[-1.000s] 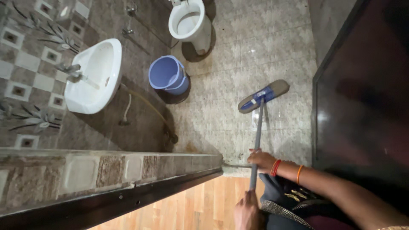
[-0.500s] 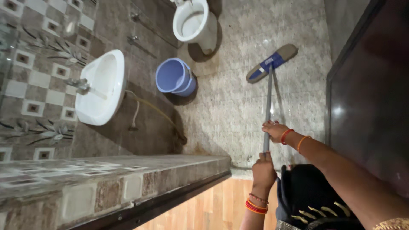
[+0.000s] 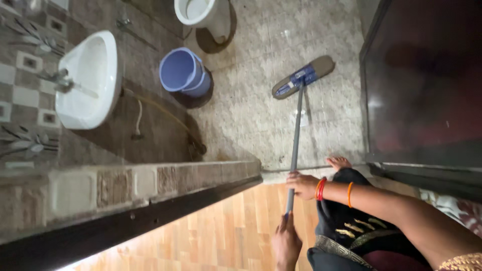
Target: The person mops the tiled floor of a bathroom using a long-handled mop, moving around a bucket, sink, and toilet.
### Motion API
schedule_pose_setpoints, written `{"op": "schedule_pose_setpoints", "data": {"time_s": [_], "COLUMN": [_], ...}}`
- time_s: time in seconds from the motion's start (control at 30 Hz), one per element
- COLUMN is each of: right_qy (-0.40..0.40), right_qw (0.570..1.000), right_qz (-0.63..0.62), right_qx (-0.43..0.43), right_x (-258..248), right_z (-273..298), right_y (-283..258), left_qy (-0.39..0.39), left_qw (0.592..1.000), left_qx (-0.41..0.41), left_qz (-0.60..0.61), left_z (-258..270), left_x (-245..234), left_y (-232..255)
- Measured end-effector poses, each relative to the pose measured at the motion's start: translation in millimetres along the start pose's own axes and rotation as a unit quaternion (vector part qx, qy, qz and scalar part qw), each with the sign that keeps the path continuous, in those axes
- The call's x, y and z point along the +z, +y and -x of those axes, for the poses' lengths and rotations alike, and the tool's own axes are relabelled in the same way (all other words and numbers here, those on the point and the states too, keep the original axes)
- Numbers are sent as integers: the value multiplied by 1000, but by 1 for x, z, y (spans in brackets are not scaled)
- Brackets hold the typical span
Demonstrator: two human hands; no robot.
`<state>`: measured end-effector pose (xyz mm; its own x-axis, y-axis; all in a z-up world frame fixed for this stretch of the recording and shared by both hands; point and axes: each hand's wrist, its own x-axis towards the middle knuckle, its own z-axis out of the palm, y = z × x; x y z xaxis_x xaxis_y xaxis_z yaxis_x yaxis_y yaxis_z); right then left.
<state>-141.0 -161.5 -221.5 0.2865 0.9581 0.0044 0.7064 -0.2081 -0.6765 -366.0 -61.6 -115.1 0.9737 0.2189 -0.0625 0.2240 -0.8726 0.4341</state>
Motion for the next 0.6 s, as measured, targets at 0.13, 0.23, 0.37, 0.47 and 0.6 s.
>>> {"op": "schedule_pose_setpoints", "data": {"time_s": [0.13,0.23,0.37,0.47,0.6], "right_qy": [-30,-94,-171,-233,-218], "right_qw": [988,979,947,942,931], "right_qz": [-105,-135,-217,-173,-231], "right_qx": [-112,-120,-167,-166,-181], "right_x": [2,-12,-26,-36,-50], "right_z": [1,2,-3,-9,-8], "right_y": [-88,-141,-164,-147,-103], "left_qy": [-36,-13,20,30,16], "left_qw": [999,999,999,998,999], "left_qx": [-35,-24,-6,0,-6], "left_qz": [-9,-23,-35,-47,-46], "left_z": [81,102,98,82,75], "left_x": [-23,-20,-5,-11,-12], "left_y": [-40,-63,-50,-40,-38]}}
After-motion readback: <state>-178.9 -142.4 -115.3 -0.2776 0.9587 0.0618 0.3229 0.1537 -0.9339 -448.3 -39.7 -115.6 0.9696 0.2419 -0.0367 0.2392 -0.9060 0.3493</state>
